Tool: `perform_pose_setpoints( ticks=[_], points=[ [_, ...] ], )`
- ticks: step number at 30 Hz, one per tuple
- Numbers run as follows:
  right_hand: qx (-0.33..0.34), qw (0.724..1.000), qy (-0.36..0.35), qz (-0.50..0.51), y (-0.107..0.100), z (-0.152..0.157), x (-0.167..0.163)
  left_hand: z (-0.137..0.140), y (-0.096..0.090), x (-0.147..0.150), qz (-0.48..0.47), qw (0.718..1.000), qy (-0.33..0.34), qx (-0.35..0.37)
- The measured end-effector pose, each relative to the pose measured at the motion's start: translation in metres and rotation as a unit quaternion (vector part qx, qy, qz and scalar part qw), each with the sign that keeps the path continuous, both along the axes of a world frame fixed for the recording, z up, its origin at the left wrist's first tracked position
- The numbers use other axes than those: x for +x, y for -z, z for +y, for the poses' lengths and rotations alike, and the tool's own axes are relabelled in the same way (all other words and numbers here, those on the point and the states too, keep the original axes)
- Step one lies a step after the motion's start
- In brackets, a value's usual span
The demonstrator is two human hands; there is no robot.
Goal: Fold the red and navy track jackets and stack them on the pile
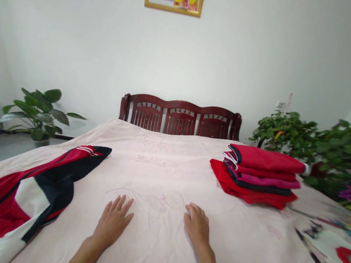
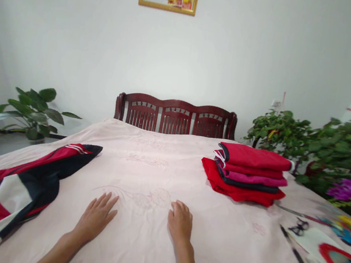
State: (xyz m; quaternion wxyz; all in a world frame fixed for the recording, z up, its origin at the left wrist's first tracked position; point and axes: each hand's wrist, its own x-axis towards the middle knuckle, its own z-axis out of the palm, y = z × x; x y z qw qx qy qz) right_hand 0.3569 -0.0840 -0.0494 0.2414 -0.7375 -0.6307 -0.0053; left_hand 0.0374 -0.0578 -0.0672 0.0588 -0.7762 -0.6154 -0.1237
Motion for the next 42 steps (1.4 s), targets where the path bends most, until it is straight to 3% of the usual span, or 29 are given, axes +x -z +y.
perform_pose_setpoints(
  ticks=[19,26,42],
  points=[
    [0.011,0.999,0.008,0.044,-0.0005,0.0008,0.0047,-0.0015,-0.0073,-0.0038,-0.04,0.999,0.009,-0.031],
    [0.021,0.999,0.007,0.05,0.0068,0.0043,0.0078,-0.002,-0.0082,-0.003,-0.034,0.999,0.007,-0.028],
    [0.009,0.998,0.008,0.061,0.0022,0.0027,0.0067,-0.0013,-0.0088,-0.0033,-0.025,0.999,0.003,-0.035]
  ],
)
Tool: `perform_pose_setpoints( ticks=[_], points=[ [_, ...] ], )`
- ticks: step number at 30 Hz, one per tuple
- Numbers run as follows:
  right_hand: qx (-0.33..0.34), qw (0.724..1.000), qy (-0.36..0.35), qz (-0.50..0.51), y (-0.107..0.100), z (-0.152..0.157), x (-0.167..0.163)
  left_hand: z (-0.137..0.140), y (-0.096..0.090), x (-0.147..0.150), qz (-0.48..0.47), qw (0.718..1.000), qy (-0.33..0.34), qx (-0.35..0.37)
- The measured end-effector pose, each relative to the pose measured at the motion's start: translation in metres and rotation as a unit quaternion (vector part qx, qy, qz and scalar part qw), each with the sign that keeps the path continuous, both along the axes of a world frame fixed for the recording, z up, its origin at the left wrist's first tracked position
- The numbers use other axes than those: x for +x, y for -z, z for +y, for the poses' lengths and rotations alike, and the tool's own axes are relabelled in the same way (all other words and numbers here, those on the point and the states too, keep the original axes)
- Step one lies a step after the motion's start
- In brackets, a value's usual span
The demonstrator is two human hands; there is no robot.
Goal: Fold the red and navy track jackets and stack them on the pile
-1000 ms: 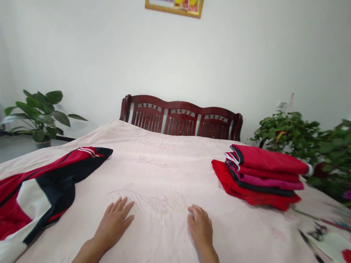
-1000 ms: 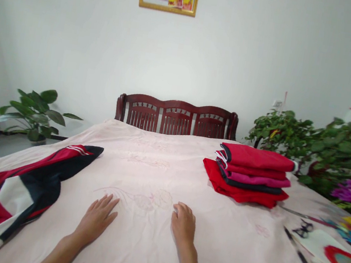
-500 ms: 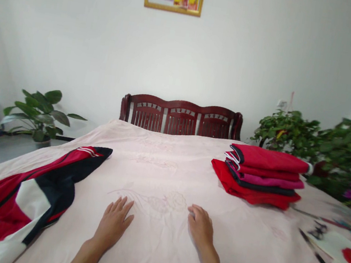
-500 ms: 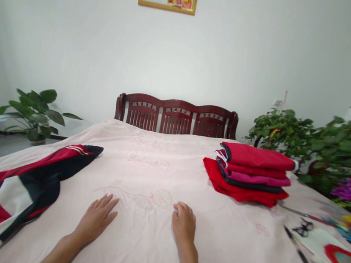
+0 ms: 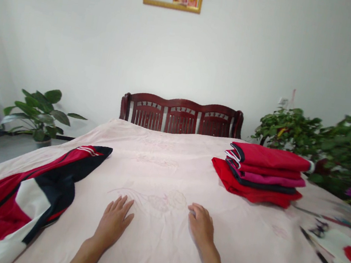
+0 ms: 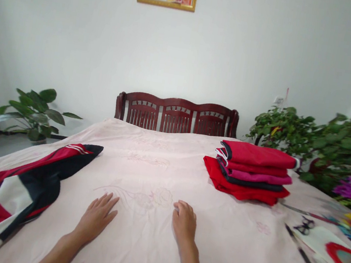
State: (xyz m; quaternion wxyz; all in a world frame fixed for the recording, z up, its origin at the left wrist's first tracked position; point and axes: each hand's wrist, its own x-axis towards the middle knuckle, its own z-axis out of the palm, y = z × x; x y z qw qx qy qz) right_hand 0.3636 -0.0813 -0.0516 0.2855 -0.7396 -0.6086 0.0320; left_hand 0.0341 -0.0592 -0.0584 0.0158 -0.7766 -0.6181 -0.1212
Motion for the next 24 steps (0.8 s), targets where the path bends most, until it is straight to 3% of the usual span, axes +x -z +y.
perform_pose_setpoints(
  ticks=[24],
  points=[
    [-0.006,1.0,-0.001,0.014,-0.0037,-0.0007,-0.0003,0.0022,0.004,-0.0015,-0.008,1.0,0.002,0.012]
  ],
)
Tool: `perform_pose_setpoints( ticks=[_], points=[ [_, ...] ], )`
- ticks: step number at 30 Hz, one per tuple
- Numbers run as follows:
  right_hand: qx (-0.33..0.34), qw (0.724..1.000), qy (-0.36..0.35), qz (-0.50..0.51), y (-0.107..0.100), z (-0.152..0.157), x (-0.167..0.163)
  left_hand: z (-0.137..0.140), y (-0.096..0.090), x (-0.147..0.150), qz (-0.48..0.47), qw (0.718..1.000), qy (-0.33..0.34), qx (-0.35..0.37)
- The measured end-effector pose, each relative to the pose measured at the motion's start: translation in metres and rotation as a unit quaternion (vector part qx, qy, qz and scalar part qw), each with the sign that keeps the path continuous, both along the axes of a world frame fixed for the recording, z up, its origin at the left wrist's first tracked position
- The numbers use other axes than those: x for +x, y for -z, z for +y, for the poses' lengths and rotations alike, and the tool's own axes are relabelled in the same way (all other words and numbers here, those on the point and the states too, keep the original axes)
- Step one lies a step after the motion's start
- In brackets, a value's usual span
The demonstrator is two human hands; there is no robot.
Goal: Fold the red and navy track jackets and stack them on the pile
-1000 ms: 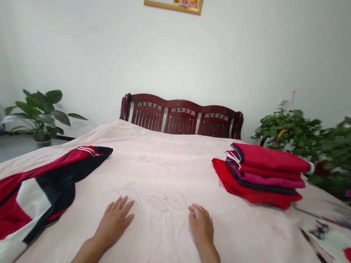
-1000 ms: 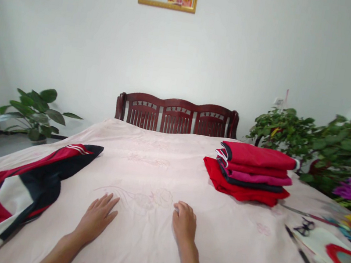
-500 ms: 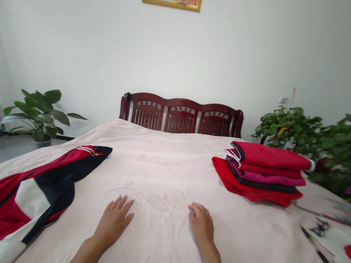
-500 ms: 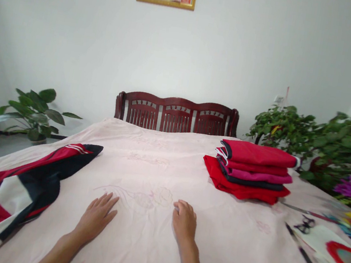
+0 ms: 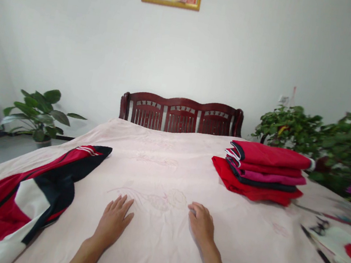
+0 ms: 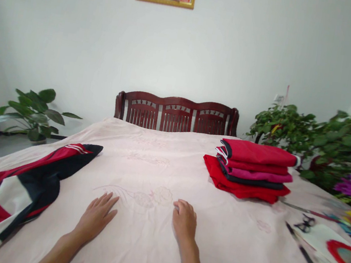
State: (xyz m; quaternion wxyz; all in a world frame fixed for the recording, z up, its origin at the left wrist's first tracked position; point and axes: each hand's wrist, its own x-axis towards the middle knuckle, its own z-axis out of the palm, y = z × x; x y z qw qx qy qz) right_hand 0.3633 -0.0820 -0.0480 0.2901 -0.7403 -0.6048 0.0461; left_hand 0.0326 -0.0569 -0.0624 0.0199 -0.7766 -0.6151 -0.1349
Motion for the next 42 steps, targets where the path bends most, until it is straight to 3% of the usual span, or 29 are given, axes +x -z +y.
perform_pose_setpoints(
  ticks=[28,35,38,42],
  points=[
    [0.017,1.0,-0.004,0.013,0.004,0.001,0.002,-0.002,-0.004,0.001,0.005,1.0,0.0,-0.004],
    [0.017,1.0,-0.006,0.022,0.006,0.002,0.004,0.005,0.003,-0.003,-0.052,0.998,0.013,0.013],
    [0.023,0.999,-0.009,0.028,0.006,0.002,0.004,0.013,-0.003,-0.013,-0.12,0.989,-0.029,0.082],
    [0.025,0.999,-0.002,0.029,0.006,0.002,0.004,0.022,-0.029,-0.045,-0.143,0.956,-0.168,0.194]
  ],
)
